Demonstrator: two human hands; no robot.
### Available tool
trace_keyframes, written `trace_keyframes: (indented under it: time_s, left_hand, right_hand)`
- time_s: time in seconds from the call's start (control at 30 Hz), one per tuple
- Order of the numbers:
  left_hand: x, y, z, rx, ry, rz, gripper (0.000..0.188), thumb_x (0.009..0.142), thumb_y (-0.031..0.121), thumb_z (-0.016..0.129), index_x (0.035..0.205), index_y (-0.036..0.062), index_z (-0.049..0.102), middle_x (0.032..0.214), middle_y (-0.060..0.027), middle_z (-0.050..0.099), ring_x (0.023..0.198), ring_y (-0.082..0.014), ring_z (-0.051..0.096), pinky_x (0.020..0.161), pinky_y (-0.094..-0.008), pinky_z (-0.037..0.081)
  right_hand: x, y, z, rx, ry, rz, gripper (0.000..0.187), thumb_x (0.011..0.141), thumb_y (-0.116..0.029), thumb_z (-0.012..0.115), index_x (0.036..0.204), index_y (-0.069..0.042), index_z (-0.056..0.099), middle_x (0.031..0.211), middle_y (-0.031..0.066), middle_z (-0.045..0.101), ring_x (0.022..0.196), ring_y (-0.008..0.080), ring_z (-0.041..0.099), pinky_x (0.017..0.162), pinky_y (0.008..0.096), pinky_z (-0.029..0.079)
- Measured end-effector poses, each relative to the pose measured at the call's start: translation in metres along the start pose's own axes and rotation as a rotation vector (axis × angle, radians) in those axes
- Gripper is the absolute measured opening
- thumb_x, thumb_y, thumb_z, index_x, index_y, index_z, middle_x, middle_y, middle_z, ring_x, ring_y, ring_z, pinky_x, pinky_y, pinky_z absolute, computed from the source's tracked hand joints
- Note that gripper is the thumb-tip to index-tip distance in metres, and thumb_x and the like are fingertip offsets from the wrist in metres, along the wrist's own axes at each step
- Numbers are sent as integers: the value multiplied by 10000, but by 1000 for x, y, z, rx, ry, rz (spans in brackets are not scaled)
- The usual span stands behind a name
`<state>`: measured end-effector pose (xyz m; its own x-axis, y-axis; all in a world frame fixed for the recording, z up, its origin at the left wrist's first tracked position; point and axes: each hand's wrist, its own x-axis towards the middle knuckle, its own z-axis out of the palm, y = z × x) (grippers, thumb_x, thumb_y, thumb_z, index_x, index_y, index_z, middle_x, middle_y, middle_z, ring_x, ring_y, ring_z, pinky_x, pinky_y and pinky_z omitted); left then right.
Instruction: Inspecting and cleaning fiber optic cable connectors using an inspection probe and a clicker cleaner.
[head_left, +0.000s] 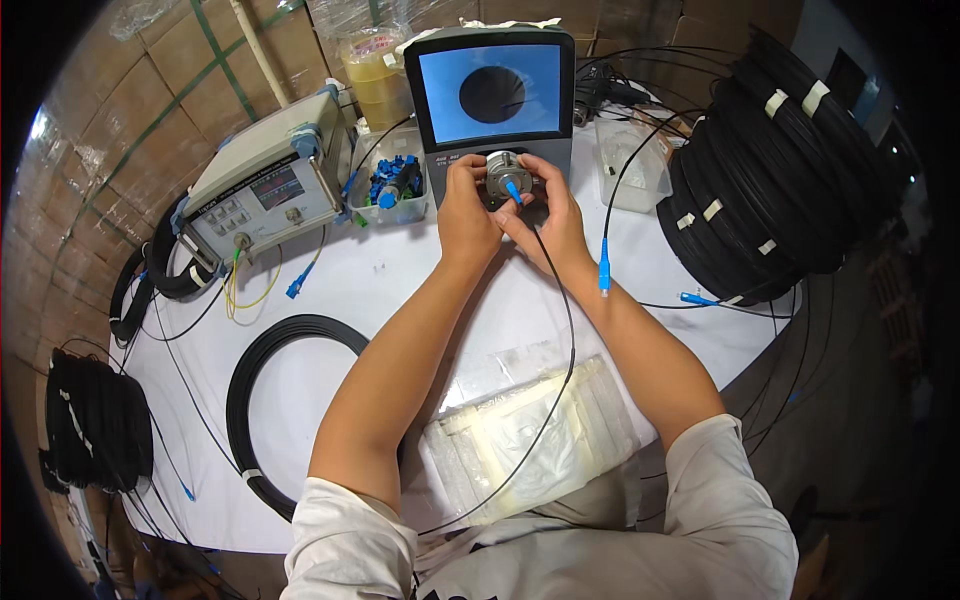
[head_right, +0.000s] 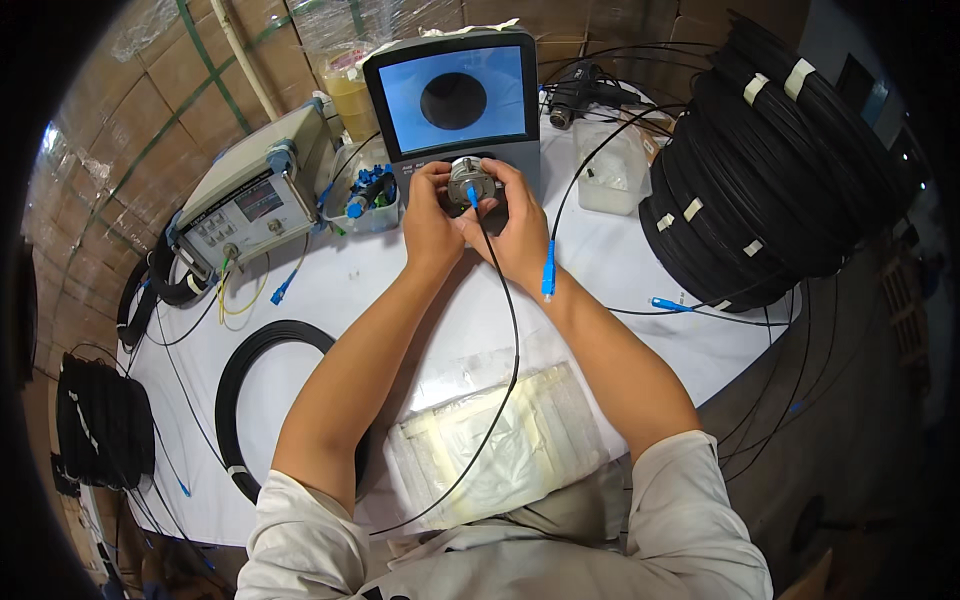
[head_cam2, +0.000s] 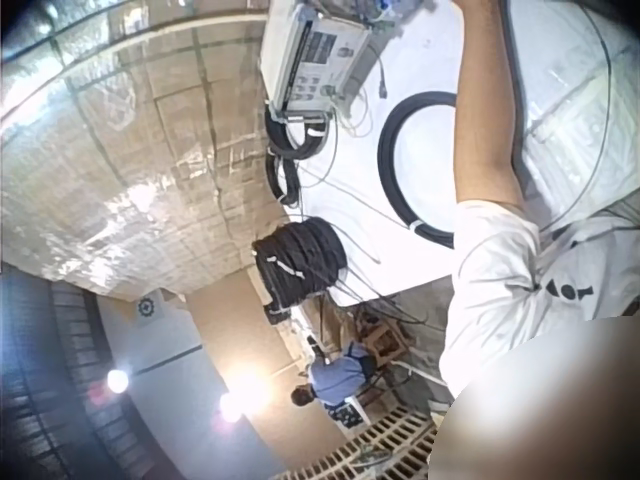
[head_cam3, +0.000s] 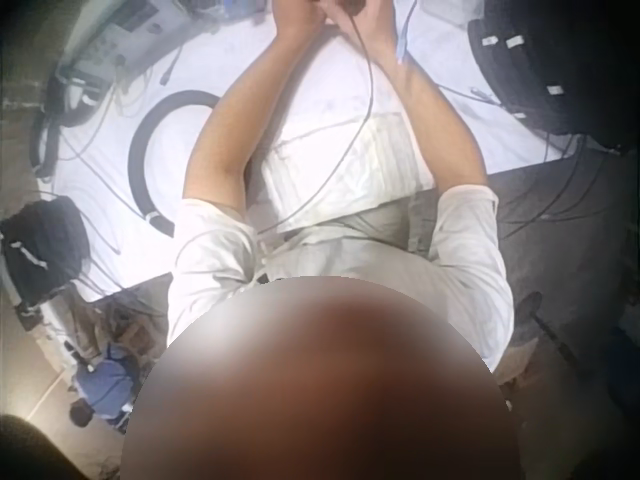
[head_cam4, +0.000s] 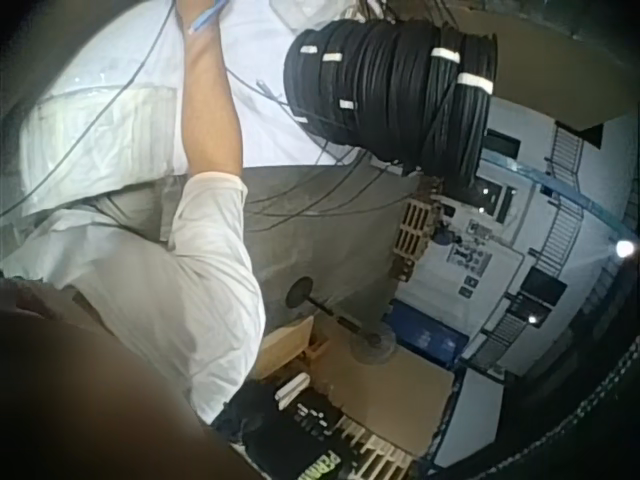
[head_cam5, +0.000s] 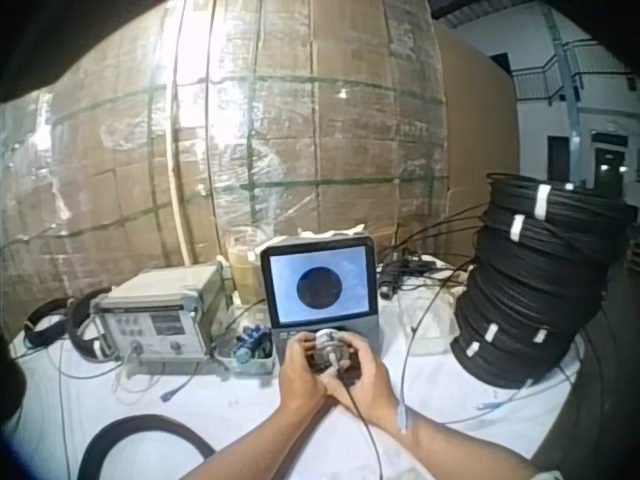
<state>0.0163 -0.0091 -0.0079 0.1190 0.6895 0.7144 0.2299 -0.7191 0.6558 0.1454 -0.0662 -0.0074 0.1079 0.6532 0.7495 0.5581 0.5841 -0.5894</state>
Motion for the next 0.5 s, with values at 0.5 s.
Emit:
trace_keyframes:
  time_s: [0.5]
  left_hand:
    - [0, -3, 1, -13, 6, -22, 618, 740, 140, 902, 1205, 38, 508, 1254, -107, 609, 1016, -284, 699, 825, -376, 580]
  right_hand:
    - [4, -1, 3, 26, -4, 19, 762, 808, -137, 833, 1457, -22, 451, 1369, 171, 594, 1223, 273, 620, 1051, 379, 488]
